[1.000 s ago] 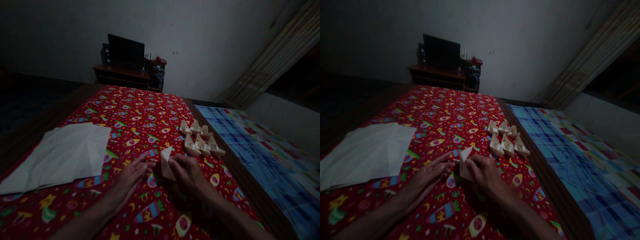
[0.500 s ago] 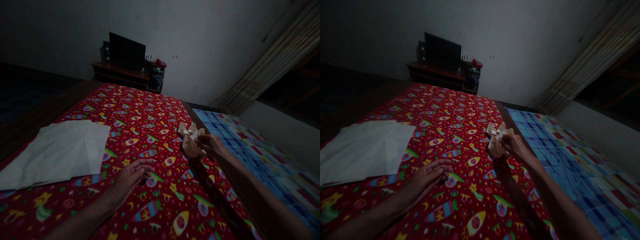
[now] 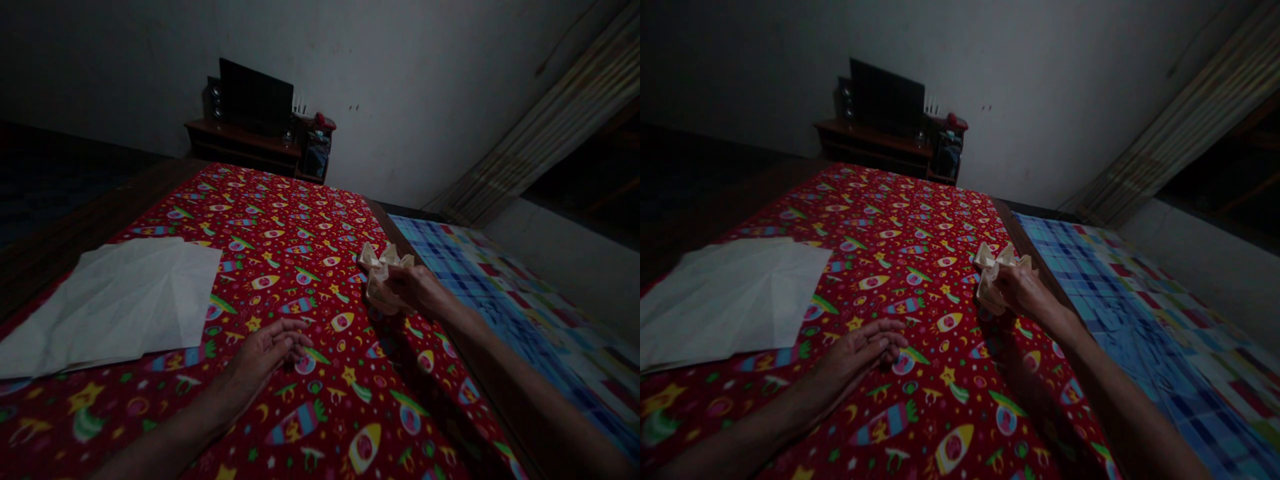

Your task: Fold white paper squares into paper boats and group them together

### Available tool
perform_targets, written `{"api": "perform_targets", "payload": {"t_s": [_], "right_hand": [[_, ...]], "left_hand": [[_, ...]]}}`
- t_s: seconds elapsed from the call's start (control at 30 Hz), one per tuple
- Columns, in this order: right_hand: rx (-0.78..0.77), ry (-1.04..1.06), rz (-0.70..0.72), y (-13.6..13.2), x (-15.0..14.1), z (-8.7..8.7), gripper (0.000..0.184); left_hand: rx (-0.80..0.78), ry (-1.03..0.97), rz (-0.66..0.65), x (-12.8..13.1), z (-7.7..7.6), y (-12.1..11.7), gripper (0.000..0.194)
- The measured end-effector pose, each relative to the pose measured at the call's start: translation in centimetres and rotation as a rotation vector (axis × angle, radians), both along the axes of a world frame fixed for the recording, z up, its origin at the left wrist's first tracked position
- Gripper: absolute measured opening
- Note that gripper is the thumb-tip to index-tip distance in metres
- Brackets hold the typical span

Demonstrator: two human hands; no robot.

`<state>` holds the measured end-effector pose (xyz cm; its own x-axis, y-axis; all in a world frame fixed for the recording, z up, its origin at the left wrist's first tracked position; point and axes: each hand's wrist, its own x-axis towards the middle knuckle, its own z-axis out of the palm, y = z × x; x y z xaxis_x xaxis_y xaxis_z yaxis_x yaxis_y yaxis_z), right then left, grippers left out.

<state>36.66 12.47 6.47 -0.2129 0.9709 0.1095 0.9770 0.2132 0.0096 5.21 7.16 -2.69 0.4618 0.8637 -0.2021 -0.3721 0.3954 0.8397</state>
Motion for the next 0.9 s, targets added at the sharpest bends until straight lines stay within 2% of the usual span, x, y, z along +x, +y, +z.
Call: {"api": "perform_targets", "payload": {"t_s": [0.2, 0.53, 0.77, 0.9], "right_hand": [[-0.039, -0.047, 0.018, -0.5, -0.9, 0.7, 0.024], [-0.096, -0.122, 0.011, -0.8, -1.9, 0.9, 0.028], [-0.123, -0.098, -0.004, 0.0, -0.9, -1.2, 0.025], [-0.13, -0.077, -0.018, 0.6, -0.3, -2.4, 0.024]], "left_hand": [[0.029, 0.009, -0.017, 0.0, -0.1, 0.1, 0.036], [0.018, 0.009, -0.025, -0.1, 0.9, -0.1, 0.037], [0.049, 0.017, -0.043, -0.2, 0.1, 0.0, 0.035], [0.046, 0.037, -0.054, -0.2, 0.2, 0.0, 0.036]]}}
